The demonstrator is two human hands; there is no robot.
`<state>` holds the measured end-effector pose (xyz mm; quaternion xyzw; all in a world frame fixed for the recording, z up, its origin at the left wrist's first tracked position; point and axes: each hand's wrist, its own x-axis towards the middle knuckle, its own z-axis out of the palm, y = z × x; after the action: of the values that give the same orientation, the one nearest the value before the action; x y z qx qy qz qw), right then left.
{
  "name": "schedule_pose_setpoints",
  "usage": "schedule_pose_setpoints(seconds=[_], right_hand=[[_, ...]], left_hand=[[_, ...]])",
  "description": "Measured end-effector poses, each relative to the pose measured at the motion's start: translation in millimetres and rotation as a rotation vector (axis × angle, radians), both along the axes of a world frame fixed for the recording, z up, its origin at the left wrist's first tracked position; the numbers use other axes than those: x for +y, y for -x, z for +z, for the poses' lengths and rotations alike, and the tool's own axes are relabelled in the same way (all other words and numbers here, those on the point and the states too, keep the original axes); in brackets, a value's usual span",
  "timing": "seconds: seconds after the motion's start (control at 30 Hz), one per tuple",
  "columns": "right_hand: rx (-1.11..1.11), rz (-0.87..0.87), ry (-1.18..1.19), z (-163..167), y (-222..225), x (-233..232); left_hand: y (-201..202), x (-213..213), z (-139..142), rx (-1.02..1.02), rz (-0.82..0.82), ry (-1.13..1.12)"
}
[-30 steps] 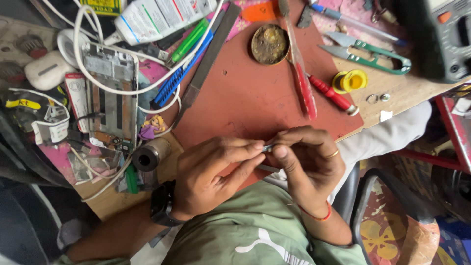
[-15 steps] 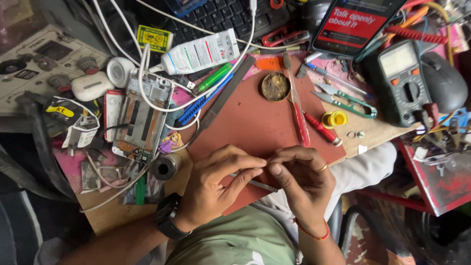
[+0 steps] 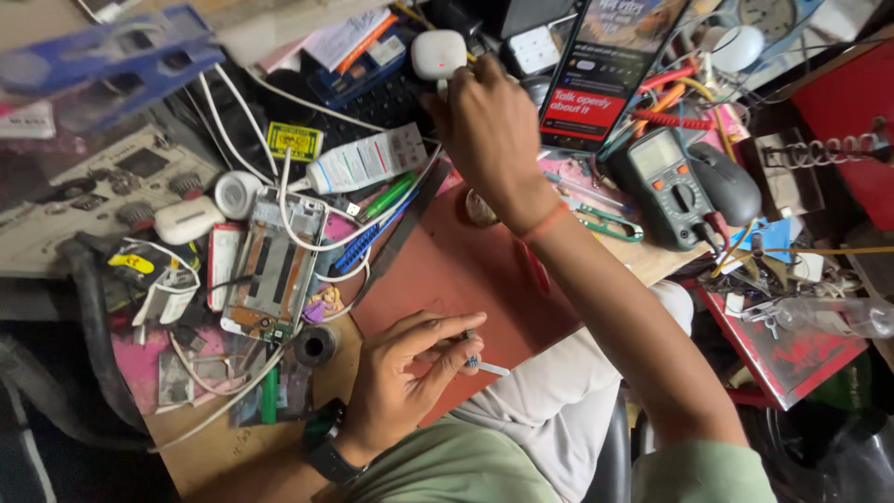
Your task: The person cleans a small green circuit board with a brush, turns it over and inspects it, then touches its contacts with multimeter probes to test it. They then hold a soldering iron and use tweezers to work on the board's components at the workbench.
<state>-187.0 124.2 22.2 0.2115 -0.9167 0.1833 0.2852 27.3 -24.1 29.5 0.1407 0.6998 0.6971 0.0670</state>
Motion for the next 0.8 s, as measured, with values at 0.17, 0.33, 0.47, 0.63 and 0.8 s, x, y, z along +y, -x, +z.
schedule_pose_setpoints(seconds=[0.17,0.33,0.47,0.63,0.8], right_hand=[[-0.068,-0.104,-0.082,-18,28,-9],[-0.056,-0.154,-0.07,-26,33,-13],[0.035,-0.094,0.013,-20,31,-14],[-0.034,-0.108,0.077,0,22,-10],[-0.112,0.165,0.374,25,-18,3]], left_hand=[[-2,-1,2,-0.043,0.065,-0.005],[-5,0,1,-0.094,0.104,-0.005],[-6,0,-1,-0.159,0.1,-0.085],[-3,1,-7,-0.23,0.137,-0.282],[1,-6,-12,-0.037,0.162,-0.328]])
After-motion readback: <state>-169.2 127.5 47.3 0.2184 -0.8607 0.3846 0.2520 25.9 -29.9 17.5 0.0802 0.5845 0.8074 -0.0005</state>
